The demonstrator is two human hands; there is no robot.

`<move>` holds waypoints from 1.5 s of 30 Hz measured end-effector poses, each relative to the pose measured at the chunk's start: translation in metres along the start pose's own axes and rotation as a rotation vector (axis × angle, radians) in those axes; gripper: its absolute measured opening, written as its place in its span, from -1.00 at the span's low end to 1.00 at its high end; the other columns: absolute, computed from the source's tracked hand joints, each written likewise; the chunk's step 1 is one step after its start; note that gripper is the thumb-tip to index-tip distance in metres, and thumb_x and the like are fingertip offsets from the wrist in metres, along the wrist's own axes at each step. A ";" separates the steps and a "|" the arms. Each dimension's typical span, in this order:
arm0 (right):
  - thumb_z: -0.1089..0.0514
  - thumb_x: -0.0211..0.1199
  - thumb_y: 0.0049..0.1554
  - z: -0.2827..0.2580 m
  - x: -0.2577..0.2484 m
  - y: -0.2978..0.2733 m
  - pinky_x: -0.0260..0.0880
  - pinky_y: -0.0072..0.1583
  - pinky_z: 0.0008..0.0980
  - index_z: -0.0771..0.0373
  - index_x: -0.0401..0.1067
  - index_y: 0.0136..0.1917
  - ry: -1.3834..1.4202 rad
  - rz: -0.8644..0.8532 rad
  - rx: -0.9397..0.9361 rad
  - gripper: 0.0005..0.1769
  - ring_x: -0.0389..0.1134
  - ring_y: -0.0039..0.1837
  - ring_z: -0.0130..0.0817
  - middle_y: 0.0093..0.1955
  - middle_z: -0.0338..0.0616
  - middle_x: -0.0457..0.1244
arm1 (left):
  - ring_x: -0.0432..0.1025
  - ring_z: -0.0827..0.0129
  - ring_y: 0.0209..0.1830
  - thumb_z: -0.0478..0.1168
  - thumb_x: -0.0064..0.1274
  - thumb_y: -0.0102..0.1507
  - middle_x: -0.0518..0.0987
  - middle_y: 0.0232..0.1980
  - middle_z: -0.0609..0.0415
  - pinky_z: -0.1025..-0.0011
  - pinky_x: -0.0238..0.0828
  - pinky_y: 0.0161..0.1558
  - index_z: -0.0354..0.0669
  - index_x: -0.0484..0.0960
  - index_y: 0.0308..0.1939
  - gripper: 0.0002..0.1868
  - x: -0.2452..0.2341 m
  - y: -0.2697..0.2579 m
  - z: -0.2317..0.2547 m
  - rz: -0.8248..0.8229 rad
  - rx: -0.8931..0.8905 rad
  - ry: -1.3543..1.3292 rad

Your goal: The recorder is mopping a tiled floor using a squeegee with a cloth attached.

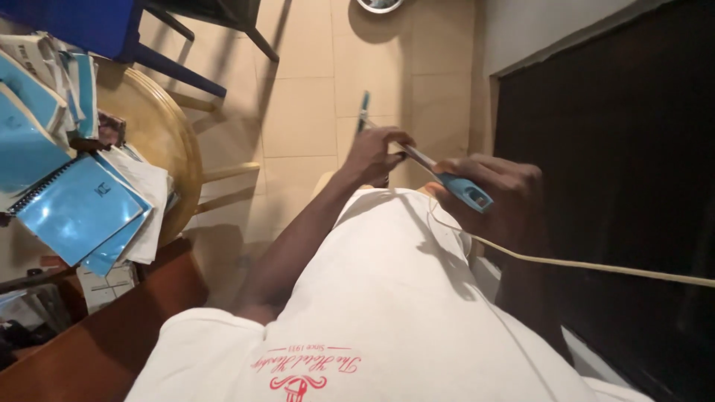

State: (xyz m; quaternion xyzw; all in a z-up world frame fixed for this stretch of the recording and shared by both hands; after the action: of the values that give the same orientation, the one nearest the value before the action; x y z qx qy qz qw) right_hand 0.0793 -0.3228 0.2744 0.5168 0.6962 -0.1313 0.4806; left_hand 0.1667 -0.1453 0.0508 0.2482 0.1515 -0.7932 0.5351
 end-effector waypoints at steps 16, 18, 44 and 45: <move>-0.01 0.40 0.21 0.005 0.084 0.116 0.54 -0.19 -0.40 0.12 0.57 0.11 0.342 -0.241 -0.052 -0.74 0.52 -0.23 -0.39 -0.10 -0.21 0.42 | 0.63 0.27 -0.08 -0.33 0.25 0.16 0.73 -0.07 0.05 0.35 0.56 -0.06 -0.12 0.76 -0.08 -0.76 -0.105 -0.016 -0.108 0.425 -0.205 -0.041; -0.01 0.43 0.17 0.008 0.089 0.124 0.51 -0.15 -0.32 0.16 0.58 0.11 0.310 -0.194 -0.014 -0.70 0.51 -0.18 -0.30 -0.10 -0.15 0.42 | 0.63 0.24 -0.11 -0.34 0.25 0.14 0.73 -0.09 0.02 0.34 0.56 -0.10 -0.14 0.76 -0.09 -0.75 -0.109 -0.001 -0.123 0.399 -0.124 0.002; 0.02 0.43 0.15 -0.036 0.063 0.179 0.44 -0.18 -0.29 0.23 0.60 0.04 -0.040 0.057 0.205 -0.72 0.47 -0.18 -0.19 -0.15 -0.11 0.40 | 0.61 0.24 -0.12 -0.27 0.23 0.13 0.73 -0.09 0.12 0.29 0.54 -0.07 0.02 0.77 -0.10 -0.74 -0.176 0.093 -0.091 -0.102 -0.020 0.071; 0.02 0.45 0.13 -0.033 0.069 0.182 0.43 -0.17 -0.26 0.22 0.61 0.06 -0.018 0.044 0.233 -0.70 0.46 -0.18 -0.17 -0.18 -0.11 0.39 | 0.62 0.23 -0.11 -0.30 0.23 0.13 0.73 -0.11 0.07 0.28 0.54 -0.02 -0.03 0.77 -0.09 -0.73 -0.176 0.094 -0.104 -0.049 0.014 0.024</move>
State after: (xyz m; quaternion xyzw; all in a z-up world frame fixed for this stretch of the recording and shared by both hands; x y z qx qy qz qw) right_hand 0.2151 -0.1807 0.2922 0.5830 0.6604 -0.2054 0.4264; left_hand 0.3314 0.0074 0.0648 0.2579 0.1582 -0.8040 0.5119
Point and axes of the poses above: each hand's wrist, its own y-axis towards the middle knuckle, its own x-axis out of the palm, z = x × y, the point moved 2 cm from there along y, towards the middle knuckle
